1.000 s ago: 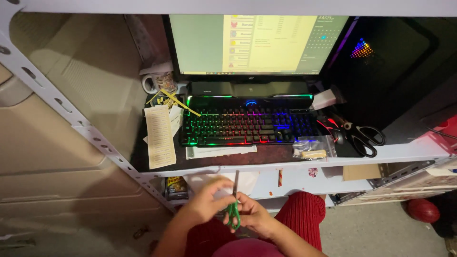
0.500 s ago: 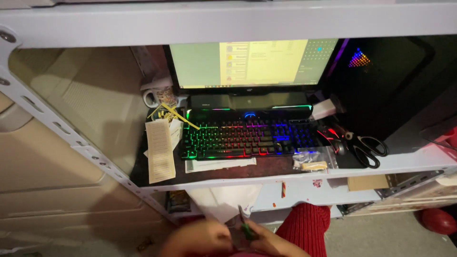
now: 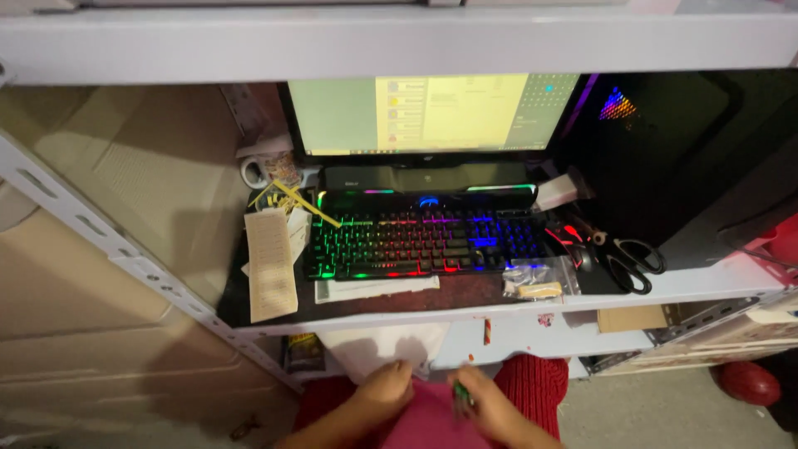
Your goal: The person organizes small items into a plastic bag and then uses scissors to cut a sheet of printed labels into individual strips at a workstation.
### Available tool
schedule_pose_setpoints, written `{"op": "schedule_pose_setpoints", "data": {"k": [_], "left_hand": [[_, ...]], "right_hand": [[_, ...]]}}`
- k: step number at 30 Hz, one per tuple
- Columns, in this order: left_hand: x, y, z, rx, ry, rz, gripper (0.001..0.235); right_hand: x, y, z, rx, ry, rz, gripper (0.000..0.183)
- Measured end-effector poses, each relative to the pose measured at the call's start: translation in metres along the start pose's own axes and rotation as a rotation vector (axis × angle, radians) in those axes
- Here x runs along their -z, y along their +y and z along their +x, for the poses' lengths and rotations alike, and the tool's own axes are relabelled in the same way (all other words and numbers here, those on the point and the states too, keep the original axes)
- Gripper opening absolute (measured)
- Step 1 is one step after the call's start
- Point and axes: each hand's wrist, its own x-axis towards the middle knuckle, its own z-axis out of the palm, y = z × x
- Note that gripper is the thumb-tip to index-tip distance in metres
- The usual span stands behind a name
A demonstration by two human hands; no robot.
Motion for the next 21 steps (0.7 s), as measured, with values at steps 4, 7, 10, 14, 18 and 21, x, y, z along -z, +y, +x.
{"op": "schedule_pose_setpoints", "data": {"k": [4, 7, 10, 14, 18, 21], "left_hand": [[-0.041, -0.045, 0.023, -0.328, 0.027, 0.247, 0.021], [0.066, 0.049, -0.027, 0.294, -0.508, 0.071, 0.052], [0.068, 0.011, -0.052, 0.001, -0.016, -0.042, 0.011], [0.185, 0.053, -0.074, 0.431, 0.544, 0.049, 0.025], [0.234, 0.014, -0.078, 0.545, 1.023, 0.547, 0.055], [0.233, -0.026, -0.058, 0.676, 0.983, 0.672, 0.07]], "right_hand": [[-0.017, 0.02, 0.02, -0.03, 0.02, 0.077, 0.039], [-0.023, 0.032, 0.008, -0.251, -0.305, 0.269, 0.034], [-0.034, 0.066, -0.007, -0.27, -0.186, 0.126, 0.038], [-0.032, 0.074, -0.012, -0.545, -0.021, 0.314, 0.041], [-0.033, 0.053, -0.007, -0.482, 0.087, 0.419, 0.035], [-0.032, 0.027, -0.005, -0.459, 0.123, 0.493, 0.041]]}}
